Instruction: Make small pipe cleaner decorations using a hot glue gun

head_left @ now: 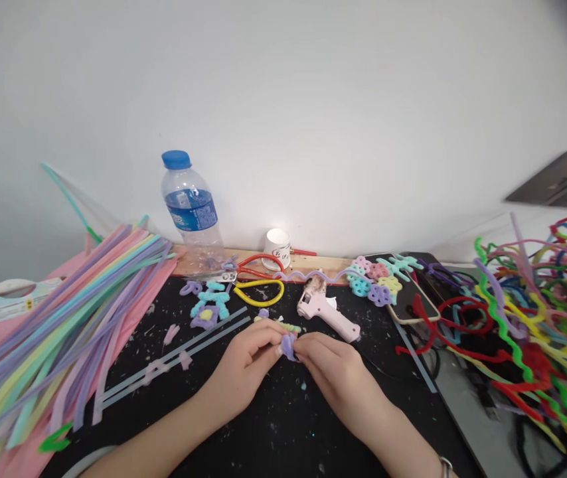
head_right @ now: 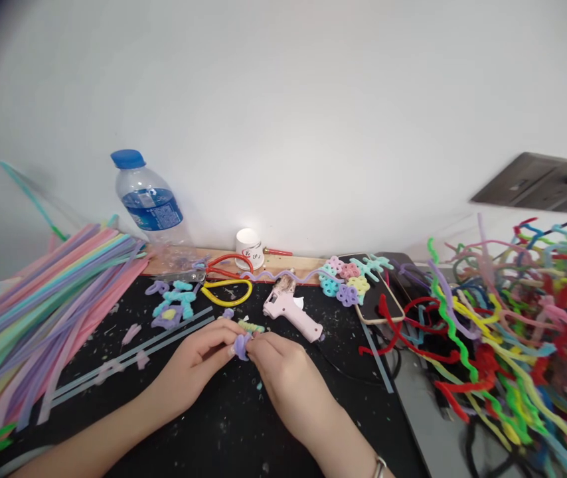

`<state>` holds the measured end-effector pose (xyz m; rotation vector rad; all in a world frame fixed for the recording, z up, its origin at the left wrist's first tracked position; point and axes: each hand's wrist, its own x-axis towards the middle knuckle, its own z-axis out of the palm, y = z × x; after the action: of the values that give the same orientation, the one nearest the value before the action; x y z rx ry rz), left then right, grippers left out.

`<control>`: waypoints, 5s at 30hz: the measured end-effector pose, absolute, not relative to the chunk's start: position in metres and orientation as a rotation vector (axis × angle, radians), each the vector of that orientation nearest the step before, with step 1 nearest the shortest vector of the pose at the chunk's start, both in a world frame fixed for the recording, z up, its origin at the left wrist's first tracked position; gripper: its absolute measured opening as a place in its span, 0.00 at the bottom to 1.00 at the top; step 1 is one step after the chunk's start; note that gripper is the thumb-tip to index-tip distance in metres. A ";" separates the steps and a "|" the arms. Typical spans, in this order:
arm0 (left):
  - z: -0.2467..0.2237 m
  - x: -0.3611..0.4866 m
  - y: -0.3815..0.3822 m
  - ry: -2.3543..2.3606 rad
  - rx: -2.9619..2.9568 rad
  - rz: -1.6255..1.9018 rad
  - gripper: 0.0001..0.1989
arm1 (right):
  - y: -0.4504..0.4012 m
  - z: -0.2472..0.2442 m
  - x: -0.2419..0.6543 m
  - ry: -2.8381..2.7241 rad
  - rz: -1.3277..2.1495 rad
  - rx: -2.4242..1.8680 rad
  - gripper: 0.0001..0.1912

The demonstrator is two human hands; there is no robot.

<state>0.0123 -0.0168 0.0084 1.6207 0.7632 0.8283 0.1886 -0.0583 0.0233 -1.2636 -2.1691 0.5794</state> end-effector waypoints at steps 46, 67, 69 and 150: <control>0.010 0.010 -0.012 0.650 1.541 0.700 0.11 | -0.069 0.034 0.183 -1.870 0.515 -1.201 0.11; 0.009 0.013 -0.017 0.752 1.515 0.756 0.11 | -0.062 0.028 0.179 -1.778 0.571 -1.259 0.08; 0.009 0.014 -0.017 0.756 1.498 0.763 0.12 | -0.062 0.028 0.179 -1.775 0.598 -1.260 0.08; 0.014 0.011 -0.029 0.792 1.812 0.892 0.09 | -0.072 0.022 0.166 -1.934 0.651 -1.567 0.08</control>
<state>0.0111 -0.0286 0.0135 1.8117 0.7921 0.8924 0.1664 -0.0721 0.0219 -1.5666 -1.9341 0.6510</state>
